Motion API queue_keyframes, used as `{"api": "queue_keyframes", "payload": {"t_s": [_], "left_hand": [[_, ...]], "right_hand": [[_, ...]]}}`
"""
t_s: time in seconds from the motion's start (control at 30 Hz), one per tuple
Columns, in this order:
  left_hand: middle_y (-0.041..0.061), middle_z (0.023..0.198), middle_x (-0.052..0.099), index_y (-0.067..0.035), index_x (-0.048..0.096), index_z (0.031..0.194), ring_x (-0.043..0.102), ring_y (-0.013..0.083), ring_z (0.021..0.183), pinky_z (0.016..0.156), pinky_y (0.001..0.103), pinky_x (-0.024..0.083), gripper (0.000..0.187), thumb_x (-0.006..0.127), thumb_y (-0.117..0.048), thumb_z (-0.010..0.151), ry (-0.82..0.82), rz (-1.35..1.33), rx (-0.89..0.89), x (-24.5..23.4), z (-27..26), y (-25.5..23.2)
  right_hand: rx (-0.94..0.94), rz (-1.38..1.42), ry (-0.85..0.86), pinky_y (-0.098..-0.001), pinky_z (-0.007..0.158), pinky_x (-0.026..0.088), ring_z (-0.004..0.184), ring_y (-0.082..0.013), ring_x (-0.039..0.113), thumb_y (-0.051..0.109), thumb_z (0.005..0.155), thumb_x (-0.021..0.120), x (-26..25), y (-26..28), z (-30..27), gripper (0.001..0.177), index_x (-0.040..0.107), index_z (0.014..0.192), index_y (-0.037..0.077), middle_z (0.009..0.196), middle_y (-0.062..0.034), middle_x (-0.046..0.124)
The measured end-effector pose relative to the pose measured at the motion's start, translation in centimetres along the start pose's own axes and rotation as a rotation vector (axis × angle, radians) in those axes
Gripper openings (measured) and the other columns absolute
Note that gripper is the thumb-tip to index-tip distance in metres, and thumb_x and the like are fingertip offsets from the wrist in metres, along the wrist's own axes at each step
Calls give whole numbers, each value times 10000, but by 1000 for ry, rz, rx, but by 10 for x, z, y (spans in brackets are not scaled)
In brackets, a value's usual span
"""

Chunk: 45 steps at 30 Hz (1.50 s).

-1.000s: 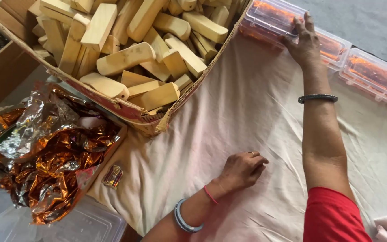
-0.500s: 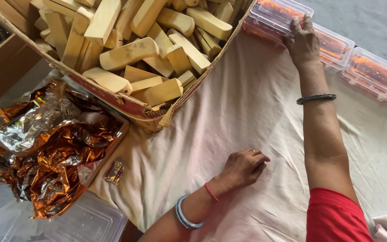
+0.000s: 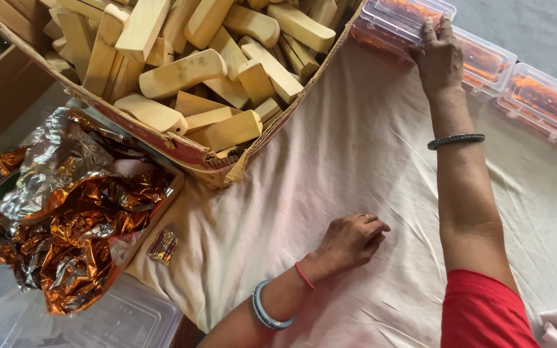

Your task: The person wipes wooden blocks with a cloth and then wraps them in gold foil. They handle the blocks one at a time, wiping them thoroughly before wrapping each one individually.

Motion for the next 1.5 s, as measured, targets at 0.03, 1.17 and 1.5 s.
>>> {"api": "queue_keyframes", "payload": {"t_s": [0.03, 1.17, 1.5], "left_hand": [[27, 1007, 716, -129, 735, 1038, 706, 247, 872, 772, 384, 580, 141, 702, -132, 901, 2, -2, -2, 0, -1, 0], [36, 1001, 718, -108, 734, 1034, 709, 239, 919, 793, 384, 579, 128, 689, -124, 915, -3, -18, 11, 1, 0, 1], [33, 989, 710, -116, 735, 1037, 709, 241, 908, 781, 381, 578, 140, 692, -128, 905, -3, 5, 12, 0, 0, 0]], "right_hand": [[1, 0, 3, -473, 992, 541, 1224, -452, 640, 383, 1008, 837, 2, -1, 0, 673, 565, 1509, 27, 1558, -326, 476], [57, 117, 161, -514, 1085, 484, 1332, -509, 545, 261, 1085, 694, -15, 12, 0, 576, 521, 1557, -20, 1596, -378, 378], [-4, 15, 27, -480, 1027, 529, 1259, -490, 605, 201, 1063, 732, -3, 13, 0, 559, 549, 1523, -60, 1533, -391, 446]]}}
Point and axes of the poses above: each hand's wrist, its own z-axis towards the middle knuckle, its own x-axis out of the palm, y = z × x, the point moved 9 cm from there along z, towards the middle knuckle
